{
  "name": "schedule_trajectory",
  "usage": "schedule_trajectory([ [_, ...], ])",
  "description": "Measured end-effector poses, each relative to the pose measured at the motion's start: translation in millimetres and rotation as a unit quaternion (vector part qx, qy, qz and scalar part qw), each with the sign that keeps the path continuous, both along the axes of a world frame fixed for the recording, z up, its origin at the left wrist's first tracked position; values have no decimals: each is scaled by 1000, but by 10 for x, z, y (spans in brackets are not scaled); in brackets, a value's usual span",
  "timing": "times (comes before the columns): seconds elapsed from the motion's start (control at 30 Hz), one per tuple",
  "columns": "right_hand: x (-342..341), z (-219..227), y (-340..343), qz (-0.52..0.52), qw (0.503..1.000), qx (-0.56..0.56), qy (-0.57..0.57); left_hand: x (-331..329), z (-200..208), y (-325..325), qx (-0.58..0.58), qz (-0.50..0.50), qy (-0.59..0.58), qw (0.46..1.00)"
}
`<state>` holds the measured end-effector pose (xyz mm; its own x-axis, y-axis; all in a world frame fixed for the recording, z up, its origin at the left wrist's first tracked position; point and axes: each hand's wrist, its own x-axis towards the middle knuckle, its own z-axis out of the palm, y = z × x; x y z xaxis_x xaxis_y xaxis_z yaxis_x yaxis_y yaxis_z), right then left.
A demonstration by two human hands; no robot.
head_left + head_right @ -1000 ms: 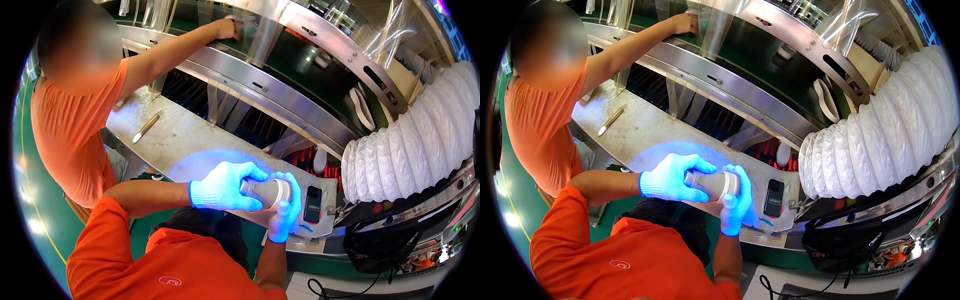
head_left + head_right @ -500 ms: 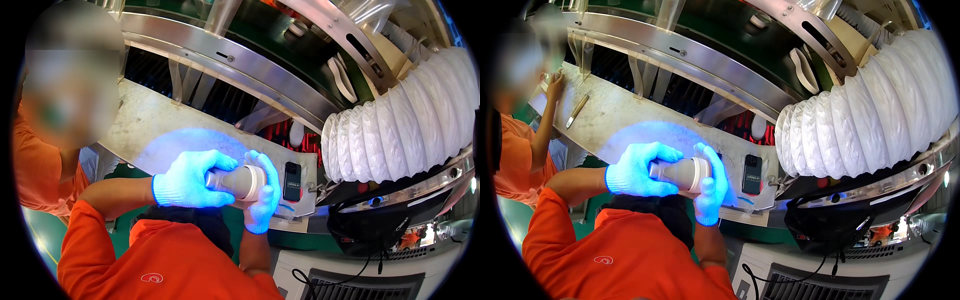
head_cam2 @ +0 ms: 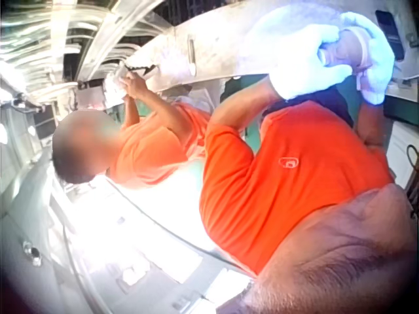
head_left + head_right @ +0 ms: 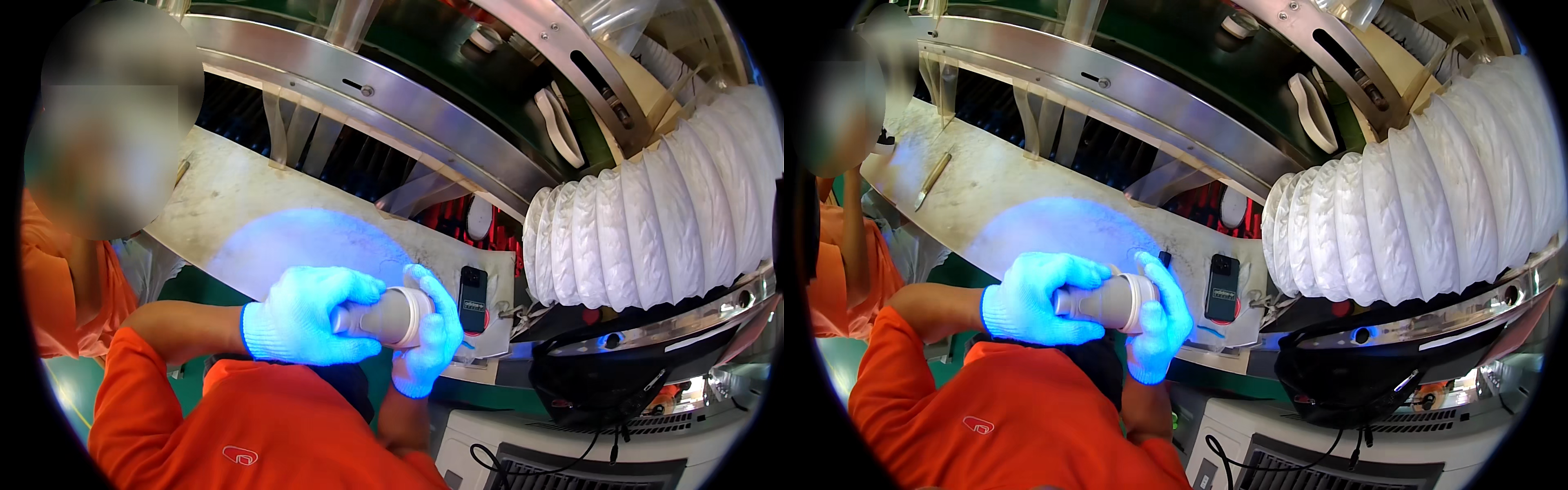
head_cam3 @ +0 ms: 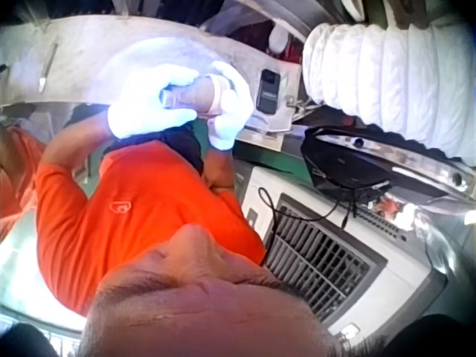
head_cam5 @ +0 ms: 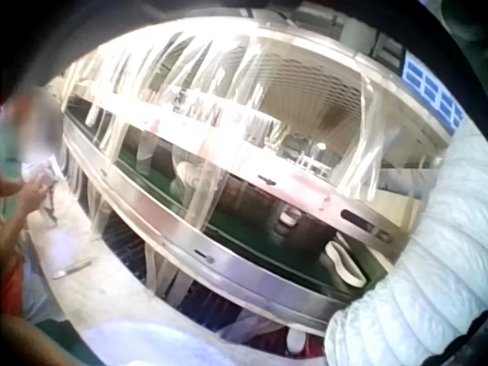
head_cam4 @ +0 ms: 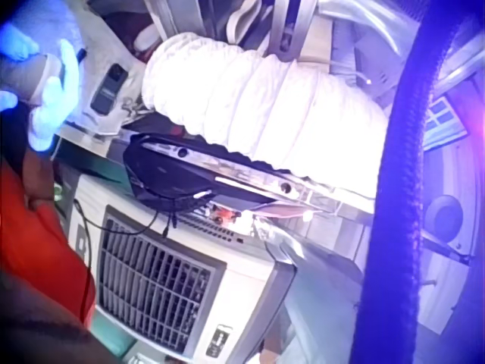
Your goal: The person assembles a high-top sneaker by hand, using a black plastic tool to press the sole onto the upper. They repeatedly remove and reinsert the insole to check the fit and alignment of the sole. The person works at a station with a conveyor belt, handling the shoe and tools with gloved hands.
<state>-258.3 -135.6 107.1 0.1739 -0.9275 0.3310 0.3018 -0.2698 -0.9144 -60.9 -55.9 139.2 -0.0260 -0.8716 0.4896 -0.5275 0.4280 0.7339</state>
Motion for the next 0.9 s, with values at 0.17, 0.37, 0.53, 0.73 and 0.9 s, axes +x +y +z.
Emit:
schedule_trajectory([
  [0.17, -143, -248, -79, 12, 1000, -11, -18, -62, 24, -53, -36, 2, -14, 999],
  [0.37, -156, -236, -83, 7, 1000, -9, -10, -68, 29, -101, -37, -1, -11, 999],
  [0.53, -231, -197, -122, -15, 997, -41, 71, -85, 98, -132, 49, -16, -31, 998],
  [0.73, -399, -65, -57, 41, 996, 27, 70, -269, 83, -78, 35, -1, -62, 997],
  [0.9, -485, -194, -49, 55, 996, -1, 76, -304, 92, -70, 25, -19, -88, 996],
])
